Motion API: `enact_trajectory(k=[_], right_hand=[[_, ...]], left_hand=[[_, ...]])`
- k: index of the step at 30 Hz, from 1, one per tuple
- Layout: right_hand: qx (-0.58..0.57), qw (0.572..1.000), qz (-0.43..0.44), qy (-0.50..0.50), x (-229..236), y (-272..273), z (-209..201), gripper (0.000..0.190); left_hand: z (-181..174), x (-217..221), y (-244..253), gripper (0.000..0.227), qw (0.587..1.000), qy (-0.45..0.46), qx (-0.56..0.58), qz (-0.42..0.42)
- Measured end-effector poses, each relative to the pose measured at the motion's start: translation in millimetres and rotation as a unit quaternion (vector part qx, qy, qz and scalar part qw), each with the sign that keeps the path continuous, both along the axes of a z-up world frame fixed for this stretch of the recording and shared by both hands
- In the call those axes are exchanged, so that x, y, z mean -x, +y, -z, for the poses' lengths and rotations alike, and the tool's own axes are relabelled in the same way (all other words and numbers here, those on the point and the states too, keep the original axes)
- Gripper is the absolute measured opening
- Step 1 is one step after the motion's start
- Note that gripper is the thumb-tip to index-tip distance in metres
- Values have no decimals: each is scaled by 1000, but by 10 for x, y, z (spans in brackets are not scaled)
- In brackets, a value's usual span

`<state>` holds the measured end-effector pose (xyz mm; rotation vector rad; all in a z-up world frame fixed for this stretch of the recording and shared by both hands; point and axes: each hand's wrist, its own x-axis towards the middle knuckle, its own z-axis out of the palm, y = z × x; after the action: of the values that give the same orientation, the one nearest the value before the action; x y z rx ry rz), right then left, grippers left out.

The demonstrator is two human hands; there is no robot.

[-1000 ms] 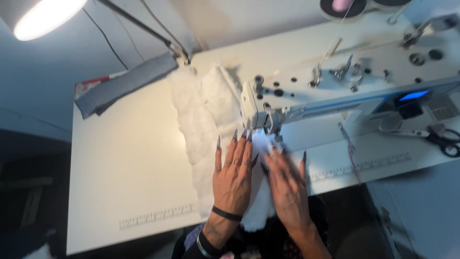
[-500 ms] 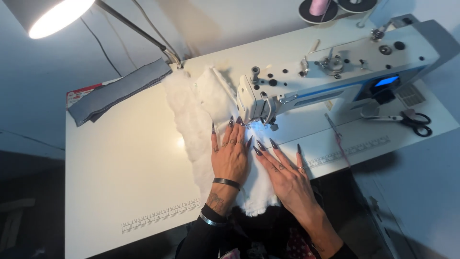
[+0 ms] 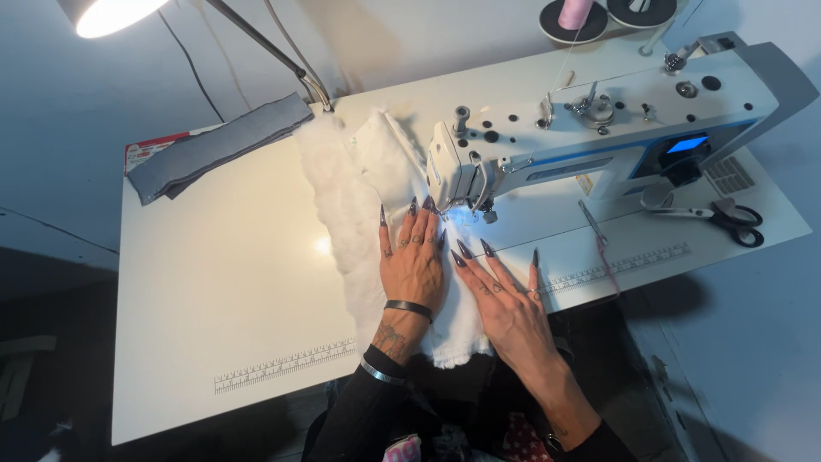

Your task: Sew together pieces of white faux fur using an industrial sewing machine.

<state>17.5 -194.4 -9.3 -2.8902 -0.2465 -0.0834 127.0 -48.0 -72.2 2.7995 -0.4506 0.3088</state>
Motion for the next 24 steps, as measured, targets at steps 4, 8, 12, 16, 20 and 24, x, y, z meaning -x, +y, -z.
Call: enact_trajectory(k=[4,8,12,16,20,24], right_hand=[[2,1000,2,8,-32,-58,160,57],[4,1000,-3,-3,-105,-56,167,57],[0,1000,0,3,-163,-48,132,58],[4,1000,-4,5,-219,-36,84,60],[3,1000,-7,11,-249,-8,41,60],[10,1000,-1,-27,-265,54,35,56]], left_hand=[[-53,-14,25,58,1000,27,-9,-1],[-60,-73,19,56,999,22,-22,-6],[-71,-135,21,56,999,26,-31,-9],[-125,-174,37,55,999,26,-25,-8],[-104,-216,43,55,999,32,-19,-9],[-77,-278,86,52,1000,15,-20,-2]])
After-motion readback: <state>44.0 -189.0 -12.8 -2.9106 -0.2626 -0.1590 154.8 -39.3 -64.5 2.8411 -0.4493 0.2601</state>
